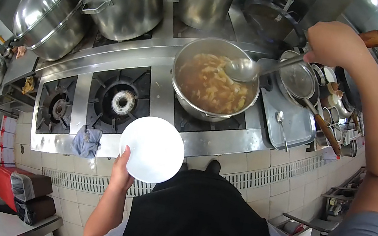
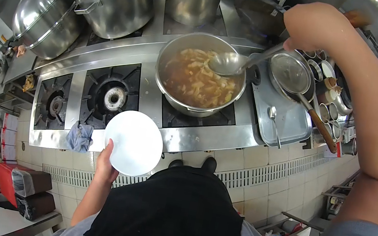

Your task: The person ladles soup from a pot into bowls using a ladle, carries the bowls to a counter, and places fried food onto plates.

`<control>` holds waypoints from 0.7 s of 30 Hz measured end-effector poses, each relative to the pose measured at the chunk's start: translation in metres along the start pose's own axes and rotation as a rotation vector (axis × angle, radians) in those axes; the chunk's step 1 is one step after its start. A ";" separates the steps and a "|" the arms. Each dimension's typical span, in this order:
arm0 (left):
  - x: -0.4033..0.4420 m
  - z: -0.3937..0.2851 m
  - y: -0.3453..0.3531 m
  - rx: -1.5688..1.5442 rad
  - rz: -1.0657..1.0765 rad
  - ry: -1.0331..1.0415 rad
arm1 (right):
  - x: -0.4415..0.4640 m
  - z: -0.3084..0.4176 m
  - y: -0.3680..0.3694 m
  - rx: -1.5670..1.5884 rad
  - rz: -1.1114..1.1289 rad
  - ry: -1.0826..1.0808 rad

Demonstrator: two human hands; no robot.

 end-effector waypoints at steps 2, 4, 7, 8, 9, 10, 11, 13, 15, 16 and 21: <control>-0.003 0.000 -0.004 -0.013 -0.019 0.002 | 0.008 0.003 0.008 0.025 0.126 0.000; -0.002 0.002 -0.009 -0.033 -0.010 0.011 | 0.009 0.010 0.022 0.049 0.254 -0.002; -0.005 0.002 -0.016 -0.039 -0.020 0.019 | 0.011 0.025 0.035 0.156 0.306 -0.047; -0.006 0.002 -0.018 -0.025 -0.034 0.016 | 0.009 0.030 0.035 0.172 0.320 -0.059; -0.006 0.002 -0.020 -0.025 -0.034 0.015 | 0.008 0.034 0.037 0.189 0.336 -0.070; -0.006 0.002 -0.021 -0.031 -0.029 0.023 | 0.010 0.035 0.040 0.189 0.337 -0.069; -0.006 0.001 -0.021 -0.034 -0.026 0.027 | 0.012 0.036 0.044 0.171 0.328 -0.081; -0.006 0.000 -0.021 -0.032 -0.024 0.027 | 0.014 0.037 0.050 0.154 0.320 -0.093; -0.006 -0.001 -0.022 -0.026 -0.025 0.023 | 0.015 0.038 0.055 0.170 0.335 -0.090; -0.006 -0.001 -0.022 -0.033 -0.023 0.021 | 0.016 0.039 0.059 0.171 0.336 -0.089; -0.003 -0.003 -0.017 -0.040 -0.016 0.012 | 0.024 0.041 0.086 0.182 0.297 -0.110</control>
Point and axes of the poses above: each hand's wrist, its own x-axis towards the middle knuckle, its own y-axis out of the palm, z = x × y, the point moved 9 cm from there along x, towards the middle knuckle, and after that the axes turned 6 degrees about -z, right-handed, at the moved point
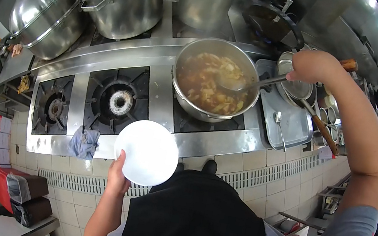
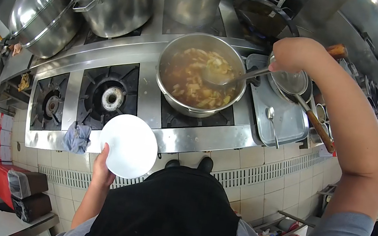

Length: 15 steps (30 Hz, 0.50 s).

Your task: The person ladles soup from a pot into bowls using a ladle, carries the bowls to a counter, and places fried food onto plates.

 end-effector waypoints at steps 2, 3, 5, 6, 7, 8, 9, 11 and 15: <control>0.002 0.002 0.001 0.020 0.011 -0.008 | -0.002 0.003 0.002 -0.010 -0.074 0.007; 0.003 0.004 0.002 0.028 0.016 -0.011 | -0.003 0.003 -0.002 -0.024 -0.150 0.012; 0.004 0.005 0.003 0.034 0.021 -0.014 | 0.000 0.004 0.003 -0.006 -0.110 0.035; 0.004 0.005 0.004 0.036 0.023 -0.014 | 0.002 0.005 0.006 0.009 -0.071 0.055; 0.003 0.005 0.007 0.040 0.021 -0.019 | 0.002 0.008 0.006 0.010 -0.071 0.056; 0.002 0.005 0.008 0.043 0.019 -0.021 | 0.001 0.011 0.004 0.003 -0.086 0.072; 0.002 0.005 0.009 0.045 0.018 -0.023 | 0.000 0.012 0.004 -0.004 -0.102 0.088; 0.002 0.006 0.009 0.046 0.029 -0.022 | 0.005 0.014 0.009 0.003 -0.143 0.079; 0.003 0.008 0.008 0.040 0.039 -0.017 | 0.012 0.019 0.008 0.025 -0.282 0.070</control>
Point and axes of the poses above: each hand's wrist, its own x-axis towards the middle knuckle, its own y-axis out of the palm, z = x × y, the point moved 9 cm from there along x, towards the middle knuckle, and after that the axes turned 6 degrees about -z, right-handed, at the moved point
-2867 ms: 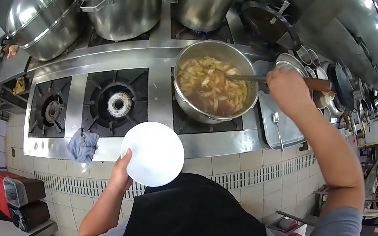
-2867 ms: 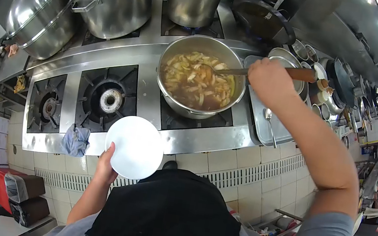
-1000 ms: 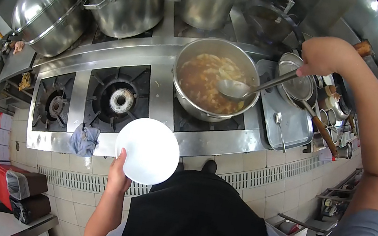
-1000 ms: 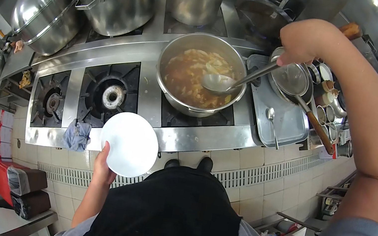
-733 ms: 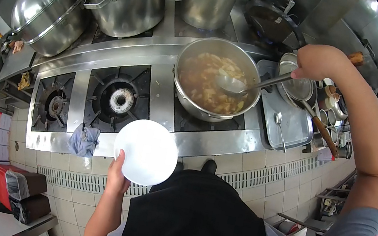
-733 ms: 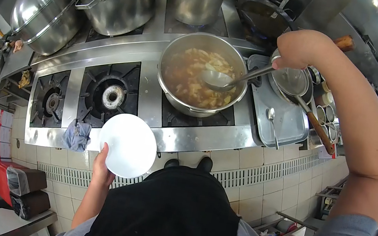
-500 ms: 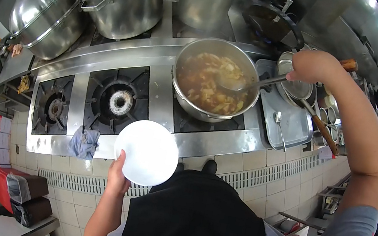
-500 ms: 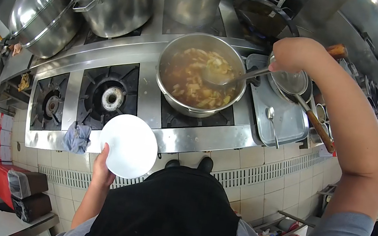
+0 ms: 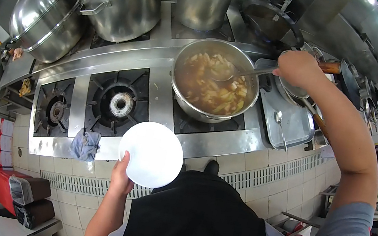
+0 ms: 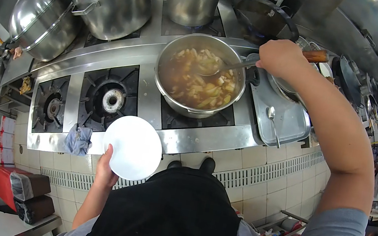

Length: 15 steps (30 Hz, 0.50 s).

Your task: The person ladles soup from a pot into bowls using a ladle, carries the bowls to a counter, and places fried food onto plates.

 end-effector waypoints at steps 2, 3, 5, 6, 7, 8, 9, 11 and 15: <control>-0.001 0.001 0.000 -0.003 0.002 -0.008 | 0.001 0.005 0.004 0.003 -0.033 -0.024; -0.001 0.001 0.001 -0.003 0.001 -0.008 | 0.002 0.009 0.005 0.005 -0.065 -0.048; -0.004 -0.002 0.006 -0.030 -0.004 -0.006 | 0.000 0.013 0.010 0.021 -0.073 -0.053; -0.006 -0.003 0.009 -0.039 -0.005 -0.004 | -0.001 0.015 0.013 0.036 -0.080 -0.057; -0.008 -0.006 0.013 -0.043 0.000 0.001 | 0.001 0.015 0.020 0.037 -0.081 -0.057; -0.009 -0.010 0.017 -0.046 0.006 0.007 | 0.001 0.012 0.029 0.060 -0.080 -0.029; -0.010 -0.013 0.019 -0.046 0.007 0.011 | 0.001 0.008 0.036 0.083 -0.080 -0.001; -0.009 -0.020 0.022 -0.034 -0.018 0.044 | -0.004 0.005 0.039 0.106 -0.121 0.018; -0.003 -0.038 0.030 -0.007 -0.038 0.094 | -0.017 0.021 0.012 0.168 -0.202 0.010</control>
Point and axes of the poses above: each hand's wrist, its own x-axis towards the middle knuckle, its own y-axis out of the palm, z = x × y, the point moved 9 cm from there along x, towards the middle knuckle, and after that the axes turned 6 degrees about -z, right-handed, at the moved point
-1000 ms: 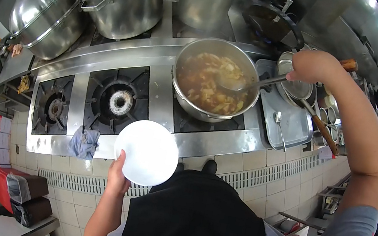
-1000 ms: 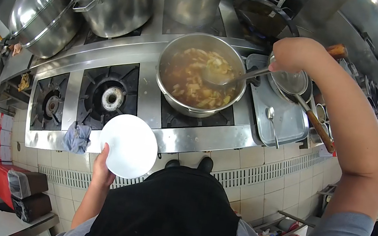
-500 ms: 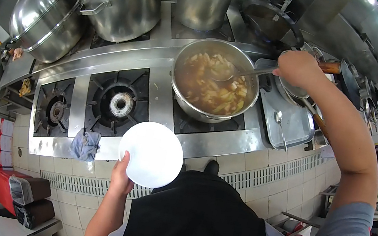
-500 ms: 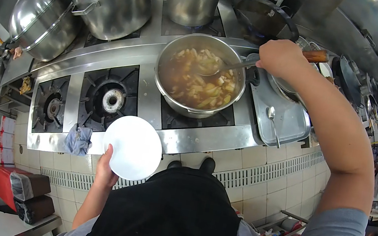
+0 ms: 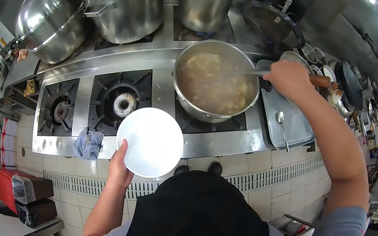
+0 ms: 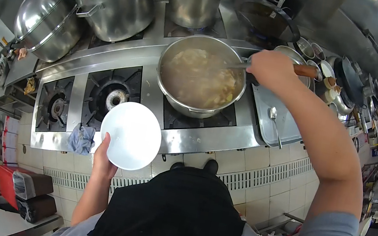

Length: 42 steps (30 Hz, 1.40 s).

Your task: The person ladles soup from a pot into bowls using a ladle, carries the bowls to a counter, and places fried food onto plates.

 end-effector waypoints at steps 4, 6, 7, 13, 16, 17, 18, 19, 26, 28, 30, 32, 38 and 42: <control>0.007 -0.010 0.009 -0.014 0.020 0.013 | 0.010 0.031 -0.020 -0.015 0.018 -0.075; 0.006 -0.012 0.012 -0.028 0.013 0.015 | 0.018 0.036 -0.014 -0.037 0.060 -0.090; 0.005 -0.012 0.013 -0.029 0.013 0.017 | 0.018 0.037 -0.012 -0.039 0.058 -0.090; 0.001 -0.020 0.007 -0.039 -0.025 0.055 | 0.000 0.023 -0.006 0.017 0.031 -0.056; 0.006 -0.031 0.000 -0.038 -0.018 0.097 | -0.011 -0.002 0.006 0.028 0.037 0.028; 0.007 -0.038 0.001 -0.042 -0.028 0.119 | -0.016 -0.009 0.006 0.055 0.040 0.051; 0.008 -0.046 0.003 -0.044 -0.037 0.139 | -0.019 -0.015 0.005 0.082 0.044 0.075; 0.010 -0.052 0.006 -0.027 -0.039 0.131 | -0.022 -0.021 0.004 0.083 0.042 0.079; 0.034 -0.093 0.043 0.114 -0.020 0.189 | -0.048 -0.051 -0.040 0.086 0.128 0.142; 0.047 -0.100 0.053 0.106 0.015 0.233 | -0.055 -0.063 -0.044 0.085 0.163 0.175; 0.053 -0.107 0.069 0.170 0.022 0.225 | -0.059 -0.081 -0.051 0.068 0.088 0.180; 0.064 -0.109 0.082 0.190 0.020 0.232 | -0.064 -0.090 -0.068 0.051 0.058 0.176; 0.109 -0.114 0.129 0.407 0.021 0.311 | -0.074 -0.120 -0.116 0.071 0.006 0.170; 0.133 -0.111 0.170 0.503 0.034 0.335 | -0.073 -0.153 -0.143 0.068 -0.066 0.157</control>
Point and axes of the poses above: each hand's wrist, its own x-axis towards the middle knuckle, its own y-axis out of the palm, z = x × y, the point moved 9 cm from there along x, towards the middle knuckle, and after that the axes turned 6 degrees about -z, right-handed, at the moved point
